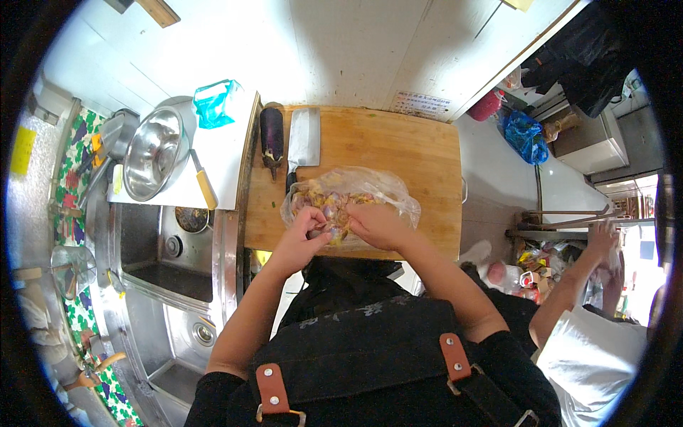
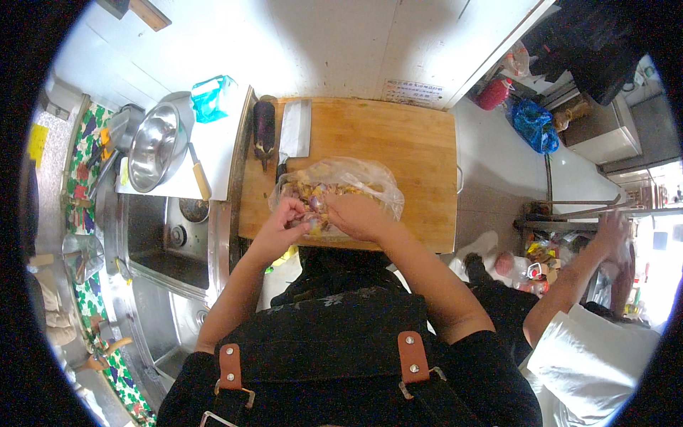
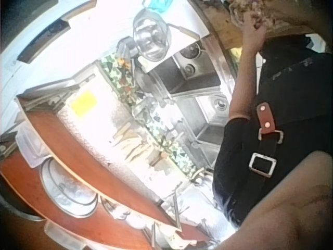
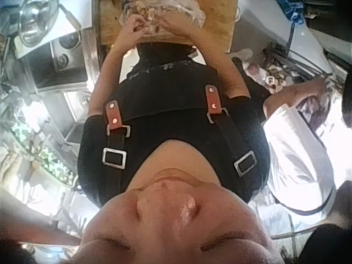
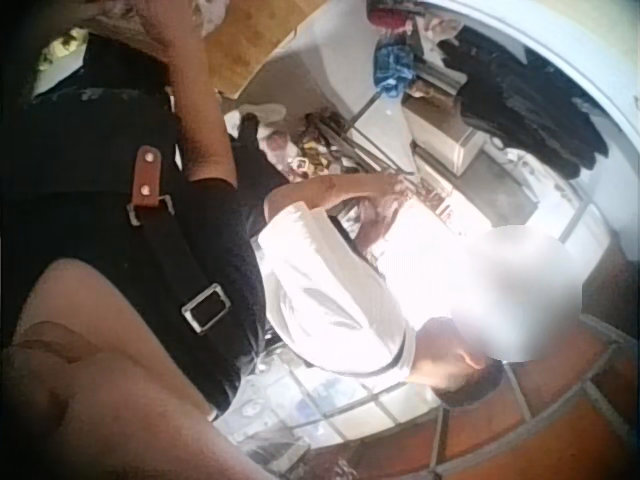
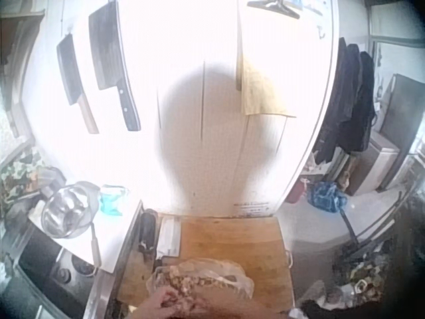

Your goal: The person stands at a wooden cutting board and repeatedly peels small pieces of ginger by hand, discarding the peels into the sink. The peeled ginger pieces remain in a plastic bag on the board.

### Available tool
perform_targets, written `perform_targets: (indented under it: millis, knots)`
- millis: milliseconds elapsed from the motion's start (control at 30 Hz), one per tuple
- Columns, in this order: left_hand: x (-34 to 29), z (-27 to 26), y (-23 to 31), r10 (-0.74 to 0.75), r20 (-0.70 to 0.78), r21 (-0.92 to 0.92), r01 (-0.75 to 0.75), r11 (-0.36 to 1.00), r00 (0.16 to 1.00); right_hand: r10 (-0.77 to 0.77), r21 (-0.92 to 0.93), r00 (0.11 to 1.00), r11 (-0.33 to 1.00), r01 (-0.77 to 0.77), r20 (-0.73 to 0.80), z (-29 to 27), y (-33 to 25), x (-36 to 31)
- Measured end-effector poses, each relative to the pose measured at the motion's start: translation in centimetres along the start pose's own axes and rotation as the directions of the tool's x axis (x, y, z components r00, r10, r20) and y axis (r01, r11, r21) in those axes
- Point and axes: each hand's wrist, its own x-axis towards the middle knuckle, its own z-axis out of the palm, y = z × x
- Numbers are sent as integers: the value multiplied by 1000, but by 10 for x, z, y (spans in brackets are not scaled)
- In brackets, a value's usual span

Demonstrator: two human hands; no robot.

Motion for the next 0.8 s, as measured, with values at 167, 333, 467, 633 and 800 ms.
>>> perform_targets:
  millis: [167,333,467,633,800]
  knots:
    - [1,-1,5,-90,-83,-191,73,979,992,64,136,997,989,-57,-42,-7,0,-6]
    - [3,3,2,-138,-130,-229,105,968,982,148,273,989,953,-135,-29,3,6,-7]
    - [10,8,-4,-198,-173,-389,118,914,965,251,195,948,957,-213,-196,17,13,-2]
    - [19,14,-9,-328,-276,-506,153,849,904,317,134,930,946,-295,-186,18,23,1]
    - [25,23,-9,-318,-269,-574,114,811,909,307,508,949,830,-230,-73,19,15,8]
